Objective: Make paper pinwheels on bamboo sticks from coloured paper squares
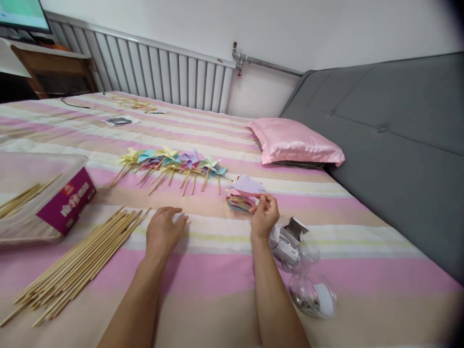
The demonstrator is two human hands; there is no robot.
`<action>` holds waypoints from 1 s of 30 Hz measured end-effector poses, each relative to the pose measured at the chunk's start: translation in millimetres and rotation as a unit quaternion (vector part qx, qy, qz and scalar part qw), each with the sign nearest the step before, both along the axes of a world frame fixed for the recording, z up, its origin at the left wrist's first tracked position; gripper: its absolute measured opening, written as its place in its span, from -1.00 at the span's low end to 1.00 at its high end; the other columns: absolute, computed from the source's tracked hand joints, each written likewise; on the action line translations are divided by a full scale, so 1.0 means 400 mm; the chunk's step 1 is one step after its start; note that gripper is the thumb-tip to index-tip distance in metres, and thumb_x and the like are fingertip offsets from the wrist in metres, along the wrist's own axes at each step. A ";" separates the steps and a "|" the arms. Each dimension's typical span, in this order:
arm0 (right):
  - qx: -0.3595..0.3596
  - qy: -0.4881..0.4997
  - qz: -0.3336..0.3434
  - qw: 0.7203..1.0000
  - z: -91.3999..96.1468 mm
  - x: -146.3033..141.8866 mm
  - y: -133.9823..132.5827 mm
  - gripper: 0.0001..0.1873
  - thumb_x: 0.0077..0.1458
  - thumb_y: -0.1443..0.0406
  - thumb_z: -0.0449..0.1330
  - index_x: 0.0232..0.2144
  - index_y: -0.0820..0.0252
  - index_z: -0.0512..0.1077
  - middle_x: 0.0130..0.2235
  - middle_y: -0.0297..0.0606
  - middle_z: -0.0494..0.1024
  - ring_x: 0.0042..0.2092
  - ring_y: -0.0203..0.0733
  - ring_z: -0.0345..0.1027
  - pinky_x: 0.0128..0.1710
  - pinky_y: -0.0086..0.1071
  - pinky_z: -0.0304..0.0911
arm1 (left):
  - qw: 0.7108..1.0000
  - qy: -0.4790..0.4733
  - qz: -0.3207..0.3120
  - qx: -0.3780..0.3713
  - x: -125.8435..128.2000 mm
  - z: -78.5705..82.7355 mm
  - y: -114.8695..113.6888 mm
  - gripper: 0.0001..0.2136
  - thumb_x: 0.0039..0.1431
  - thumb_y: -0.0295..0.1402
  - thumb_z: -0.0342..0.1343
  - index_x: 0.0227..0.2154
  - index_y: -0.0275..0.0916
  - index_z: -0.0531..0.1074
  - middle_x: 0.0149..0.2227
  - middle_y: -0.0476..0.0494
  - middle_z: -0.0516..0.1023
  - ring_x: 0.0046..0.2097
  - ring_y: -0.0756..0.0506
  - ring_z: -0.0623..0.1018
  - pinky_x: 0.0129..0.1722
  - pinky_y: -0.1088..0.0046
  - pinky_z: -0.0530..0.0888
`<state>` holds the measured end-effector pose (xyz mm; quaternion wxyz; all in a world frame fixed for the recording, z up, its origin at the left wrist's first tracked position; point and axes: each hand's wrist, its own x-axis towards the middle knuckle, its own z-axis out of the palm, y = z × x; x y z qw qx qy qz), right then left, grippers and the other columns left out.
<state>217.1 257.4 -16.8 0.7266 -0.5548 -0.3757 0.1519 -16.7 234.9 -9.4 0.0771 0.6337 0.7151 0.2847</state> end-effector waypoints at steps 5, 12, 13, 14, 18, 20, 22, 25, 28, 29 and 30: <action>0.007 0.047 0.063 0.997 0.021 -0.013 -0.007 -0.76 0.09 0.12 0.06 -0.32 0.18 0.31 -0.46 -0.37 0.45 -0.71 -0.46 0.07 -0.72 -0.52 0.02 | 0.997 -0.072 -0.025 -0.012 0.006 -0.004 0.001 -0.65 0.00 -0.18 0.04 -0.24 -0.30 0.52 -0.14 -0.27 0.54 -0.12 -0.24 0.51 -0.08 0.24 0.39; -0.017 0.055 0.327 0.943 0.053 -0.036 -0.036 -0.78 0.02 0.14 0.17 -0.37 0.18 0.35 -0.53 -0.40 0.45 -0.62 -0.36 0.36 -0.68 -0.54 0.01 | 0.733 -0.631 -0.104 -0.230 0.086 0.053 -0.030 -0.38 0.11 0.09 -0.22 -0.14 -0.42 0.40 -0.10 -0.48 0.51 -0.05 -0.27 0.51 -0.07 0.18 0.42; -0.029 0.044 0.366 0.929 0.055 -0.036 -0.041 -0.78 0.02 0.14 0.18 -0.38 0.18 0.35 -0.54 -0.39 0.45 -0.60 -0.33 0.39 -0.66 -0.53 0.03 | 0.681 -0.676 -0.113 -0.256 0.088 0.060 -0.032 -0.36 0.11 0.10 -0.25 -0.12 -0.43 0.37 -0.09 -0.50 0.49 -0.02 -0.27 0.50 -0.08 0.19 0.43; -0.040 0.033 0.400 0.915 0.057 -0.034 -0.046 -0.78 0.01 0.14 0.19 -0.39 0.17 0.36 -0.55 -0.39 0.46 -0.57 -0.30 0.41 -0.64 -0.52 0.07 | 0.644 -0.706 -0.115 -0.272 0.086 0.065 -0.033 -0.36 0.11 0.12 -0.26 -0.12 -0.42 0.35 -0.09 -0.50 0.49 -0.01 -0.27 0.49 -0.09 0.21 0.44; -0.057 -0.022 0.486 0.872 0.063 -0.023 -0.061 -0.79 0.02 0.14 0.20 -0.41 0.17 0.40 -0.50 -0.32 0.51 -0.44 -0.23 0.46 -0.54 -0.47 0.20 | 0.598 -0.745 -0.100 -0.278 0.052 0.067 -0.028 -0.39 0.07 0.15 -0.21 -0.15 -0.34 0.29 -0.09 -0.44 0.49 0.01 -0.24 0.48 -0.13 0.31 0.48; -0.062 -0.065 0.516 0.852 0.068 -0.017 -0.067 -0.81 0.01 0.16 0.21 -0.41 0.17 0.45 -0.43 -0.29 0.53 -0.37 -0.24 0.44 -0.46 -0.44 0.25 | 0.596 -0.740 -0.095 -0.295 0.037 0.066 -0.027 -0.41 0.06 0.14 -0.16 -0.15 -0.34 0.29 -0.12 -0.42 0.50 -0.04 -0.24 0.51 -0.19 0.33 0.50; -0.078 -0.108 0.549 0.825 0.077 -0.012 -0.075 -0.81 0.00 0.17 0.22 -0.41 0.18 0.48 -0.38 -0.27 0.54 -0.32 -0.24 0.42 -0.36 -0.40 0.30 | 0.595 -0.733 -0.094 -0.316 0.033 0.066 -0.029 -0.42 0.04 0.12 -0.09 -0.16 -0.35 0.31 -0.21 -0.37 0.53 -0.15 -0.23 0.56 -0.26 0.33 0.51; -0.114 -0.170 0.603 0.771 0.094 -0.008 -0.090 -0.81 0.00 0.18 0.22 -0.40 0.19 0.52 -0.33 -0.24 0.56 -0.26 -0.21 0.42 -0.22 -0.32 0.30 | 0.620 -0.710 -0.067 -0.328 0.043 0.064 -0.033 -0.48 -0.02 0.06 0.07 -0.20 -0.35 0.36 -0.36 -0.25 0.54 -0.35 -0.16 0.57 -0.35 0.33 0.51; -0.153 -0.202 0.644 0.722 0.106 -0.010 -0.100 -0.77 -0.09 0.22 0.30 -0.32 0.19 0.53 -0.29 -0.23 0.58 -0.23 -0.18 0.43 -0.19 -0.30 0.31 | 0.690 -0.657 -0.047 -0.301 0.058 0.051 -0.035 -0.57 -0.12 -0.15 0.25 -0.24 -0.36 0.40 -0.40 -0.20 0.55 -0.43 -0.10 0.54 -0.41 0.40 0.48; -0.158 -0.190 0.640 0.727 0.106 -0.013 -0.099 -0.73 -0.11 0.22 0.31 -0.29 0.18 0.52 -0.28 -0.23 0.58 -0.23 -0.19 0.43 -0.21 -0.31 0.32 | 0.717 -0.632 -0.051 -0.289 0.061 0.044 -0.035 -0.57 -0.16 -0.23 0.29 -0.22 -0.36 0.41 -0.39 -0.19 0.55 -0.43 -0.09 0.54 -0.42 0.41 0.47; -0.158 -0.170 0.621 0.749 0.102 -0.017 -0.096 -0.70 -0.11 0.21 0.31 -0.27 0.17 0.51 -0.27 -0.24 0.57 -0.23 -0.20 0.43 -0.22 -0.32 0.32 | 0.744 -0.604 -0.055 -0.281 0.063 0.036 -0.034 -0.54 -0.20 -0.31 0.30 -0.17 -0.35 0.41 -0.39 -0.19 0.56 -0.42 -0.10 0.54 -0.42 0.41 0.46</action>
